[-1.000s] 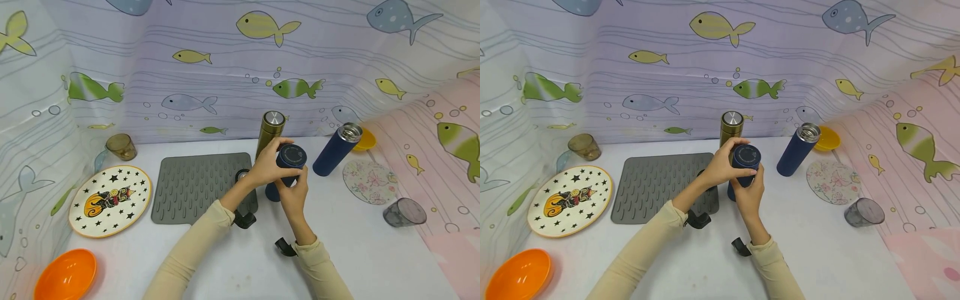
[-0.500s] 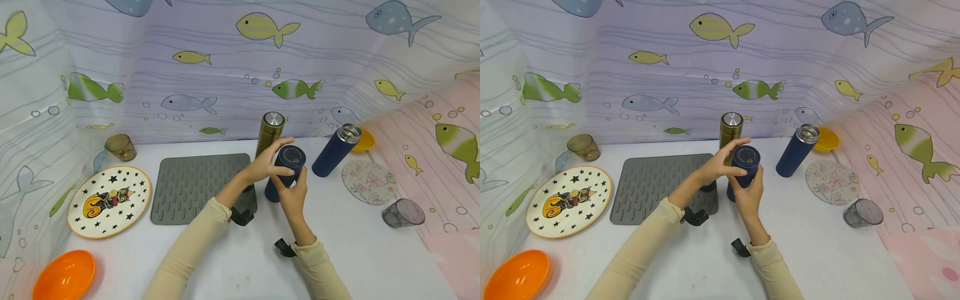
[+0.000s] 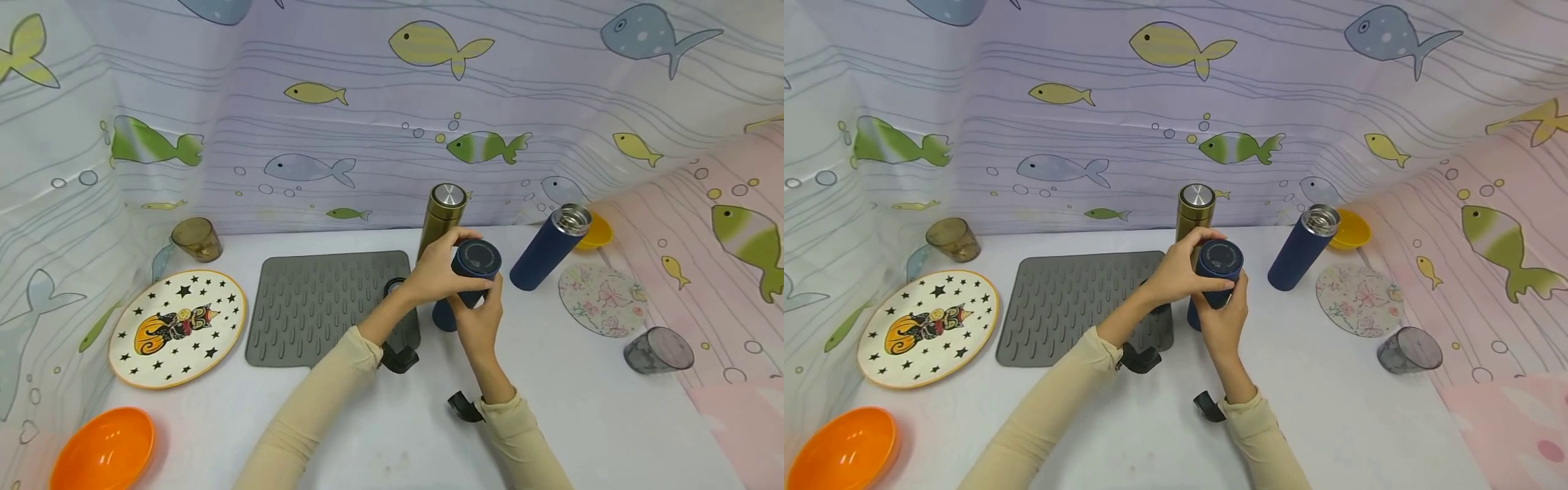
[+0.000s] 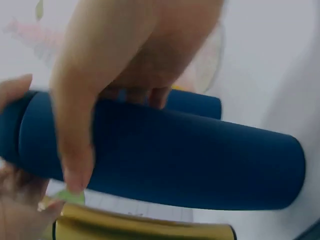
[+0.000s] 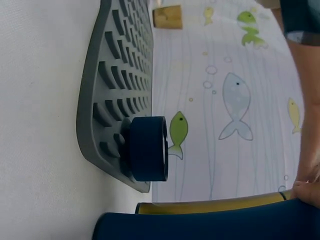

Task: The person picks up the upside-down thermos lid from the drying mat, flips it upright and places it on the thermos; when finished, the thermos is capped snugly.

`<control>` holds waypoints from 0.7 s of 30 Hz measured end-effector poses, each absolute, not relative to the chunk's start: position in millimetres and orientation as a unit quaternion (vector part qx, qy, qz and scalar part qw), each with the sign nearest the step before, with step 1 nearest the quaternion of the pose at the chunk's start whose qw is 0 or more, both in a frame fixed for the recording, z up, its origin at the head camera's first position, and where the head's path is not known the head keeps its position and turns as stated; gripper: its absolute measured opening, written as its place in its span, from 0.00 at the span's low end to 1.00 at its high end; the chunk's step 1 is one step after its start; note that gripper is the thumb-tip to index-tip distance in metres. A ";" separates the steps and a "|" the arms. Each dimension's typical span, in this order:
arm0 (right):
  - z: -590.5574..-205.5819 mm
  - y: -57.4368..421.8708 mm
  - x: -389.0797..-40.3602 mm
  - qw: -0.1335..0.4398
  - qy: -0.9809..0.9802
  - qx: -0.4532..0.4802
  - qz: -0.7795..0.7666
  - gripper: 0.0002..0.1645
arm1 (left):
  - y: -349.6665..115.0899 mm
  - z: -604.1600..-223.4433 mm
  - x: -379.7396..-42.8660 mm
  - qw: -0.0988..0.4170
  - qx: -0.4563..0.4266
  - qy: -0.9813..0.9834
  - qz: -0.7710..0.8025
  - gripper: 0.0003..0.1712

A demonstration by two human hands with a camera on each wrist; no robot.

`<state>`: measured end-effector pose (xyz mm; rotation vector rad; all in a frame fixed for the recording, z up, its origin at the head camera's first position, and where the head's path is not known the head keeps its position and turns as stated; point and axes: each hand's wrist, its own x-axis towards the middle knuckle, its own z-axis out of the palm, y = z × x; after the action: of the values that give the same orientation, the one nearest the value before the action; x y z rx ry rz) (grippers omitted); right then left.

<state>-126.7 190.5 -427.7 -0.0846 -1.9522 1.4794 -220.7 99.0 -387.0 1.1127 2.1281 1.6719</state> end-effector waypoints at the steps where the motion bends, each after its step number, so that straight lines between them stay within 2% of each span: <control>1: -427.7 190.4 -126.3 0.339 -0.750 -0.030 0.567 0.40 | 97.8 -387.0 -223.0 0.123 0.382 0.706 0.584 0.43; 5: -426.8 189.2 -125.3 0.339 -0.752 -0.017 0.565 0.42 | 92.0 -386.3 -230.8 0.210 0.394 0.621 0.645 0.40; 7: -425.7 189.1 -124.9 0.336 -0.751 -0.015 0.568 0.41 | 92.4 -385.0 -228.9 0.220 0.396 0.626 0.636 0.42; 9: -425.0 189.7 -125.2 0.335 -0.748 -0.021 0.573 0.39 | 96.3 -384.1 -223.1 0.185 0.393 0.671 0.601 0.45; 12: -424.3 191.2 -124.8 0.333 -0.748 -0.036 0.573 0.37 | 104.2 -384.0 -214.9 0.106 0.377 0.744 0.541 0.49; 13: -424.4 191.7 -124.3 0.334 -0.748 -0.038 0.572 0.37 | 105.5 -384.2 -214.0 0.091 0.374 0.754 0.533 0.48; 15: -424.4 192.4 -122.9 0.334 -0.755 -0.041 0.563 0.38 | 105.5 -385.3 -216.9 0.094 0.384 0.736 0.550 0.45; 17: -424.2 193.1 -121.3 0.332 -0.760 -0.033 0.558 0.39 | 101.2 -385.7 -223.5 0.140 0.407 0.693 0.579 0.42; 21: -423.9 194.1 -118.8 0.327 -0.770 -0.012 0.548 0.39 | 91.1 -384.5 -239.0 0.256 0.457 0.592 0.612 0.44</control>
<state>-118.8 194.1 -423.9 -0.0326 -2.0181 1.4346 -239.0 91.1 -384.5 1.2403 1.6077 1.6626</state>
